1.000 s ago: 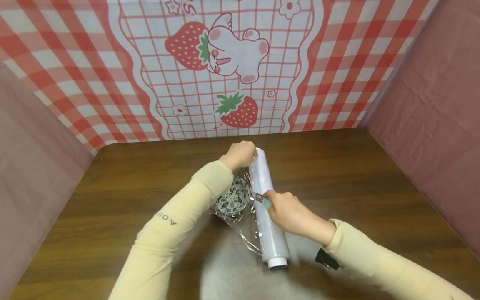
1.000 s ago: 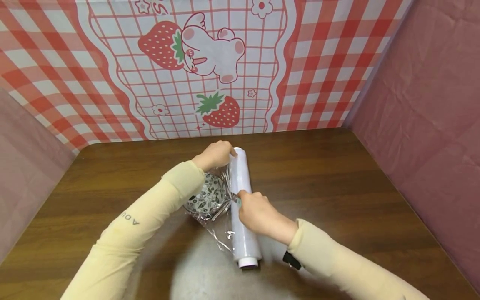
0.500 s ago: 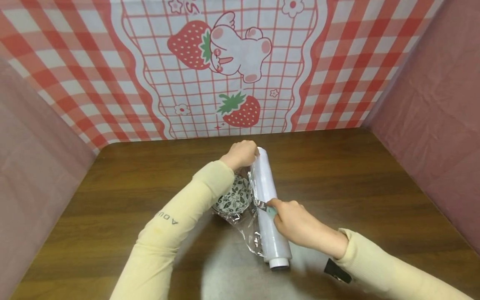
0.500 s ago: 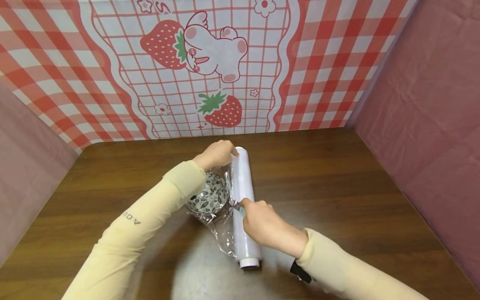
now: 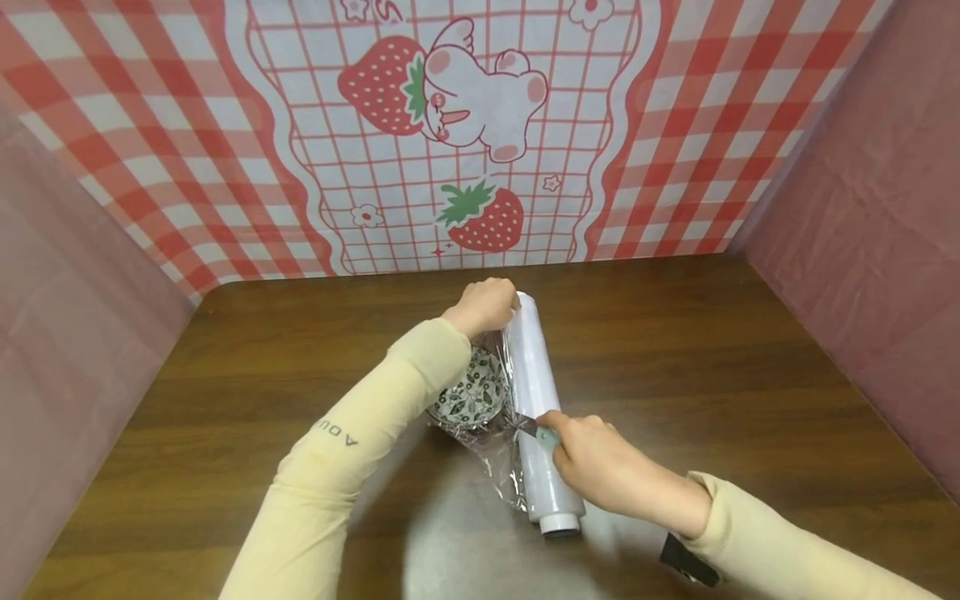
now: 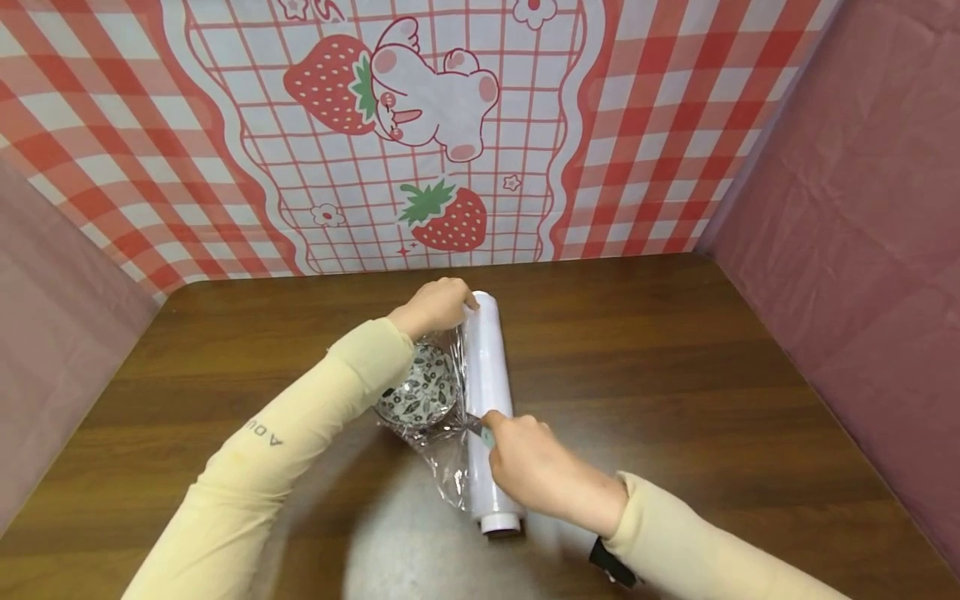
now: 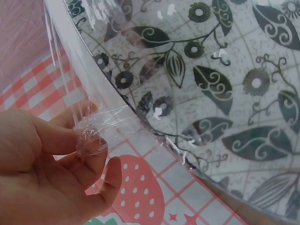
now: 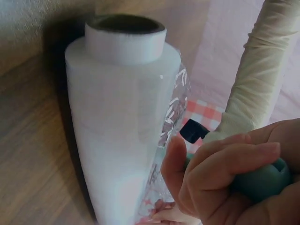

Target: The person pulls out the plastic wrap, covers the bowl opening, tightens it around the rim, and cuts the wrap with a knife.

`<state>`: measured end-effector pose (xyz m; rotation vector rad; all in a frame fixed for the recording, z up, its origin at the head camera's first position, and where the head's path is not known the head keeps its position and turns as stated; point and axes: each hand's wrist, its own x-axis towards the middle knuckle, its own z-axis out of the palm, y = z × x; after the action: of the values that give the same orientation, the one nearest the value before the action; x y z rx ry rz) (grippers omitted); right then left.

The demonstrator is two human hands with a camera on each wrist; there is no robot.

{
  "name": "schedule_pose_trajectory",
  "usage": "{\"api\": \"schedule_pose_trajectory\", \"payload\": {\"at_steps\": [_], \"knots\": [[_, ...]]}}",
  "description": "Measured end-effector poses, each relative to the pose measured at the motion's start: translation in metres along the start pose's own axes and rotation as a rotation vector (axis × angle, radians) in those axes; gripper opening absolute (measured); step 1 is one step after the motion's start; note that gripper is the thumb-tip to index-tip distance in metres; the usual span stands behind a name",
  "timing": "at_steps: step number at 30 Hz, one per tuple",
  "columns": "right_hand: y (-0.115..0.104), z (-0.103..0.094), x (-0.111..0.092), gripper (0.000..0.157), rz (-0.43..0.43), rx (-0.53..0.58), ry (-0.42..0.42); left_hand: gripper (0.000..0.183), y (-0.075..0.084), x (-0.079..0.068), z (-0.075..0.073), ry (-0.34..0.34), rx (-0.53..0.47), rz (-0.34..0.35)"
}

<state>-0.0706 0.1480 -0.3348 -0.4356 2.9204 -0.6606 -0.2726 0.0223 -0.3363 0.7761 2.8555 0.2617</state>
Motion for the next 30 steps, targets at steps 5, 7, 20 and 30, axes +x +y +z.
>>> {"api": "schedule_pose_trajectory", "payload": {"at_steps": [5,7,20,30], "knots": [[0.0,0.0,-0.004,0.032,-0.004,0.015,-0.008,0.033,0.0,0.0,0.001,0.006,0.005,-0.009],[0.0,-0.001,-0.006,0.033,0.009,0.034,-0.015,0.034,0.0,-0.001,0.001,0.008,0.005,-0.008],[0.001,0.006,-0.017,0.035,-0.025,0.085,-0.033,0.036,-0.002,-0.002,-0.002,0.001,0.016,-0.007],[0.002,0.01,-0.026,0.036,-0.038,0.132,-0.042,0.034,-0.002,-0.003,-0.001,-0.007,0.003,-0.009]]}}
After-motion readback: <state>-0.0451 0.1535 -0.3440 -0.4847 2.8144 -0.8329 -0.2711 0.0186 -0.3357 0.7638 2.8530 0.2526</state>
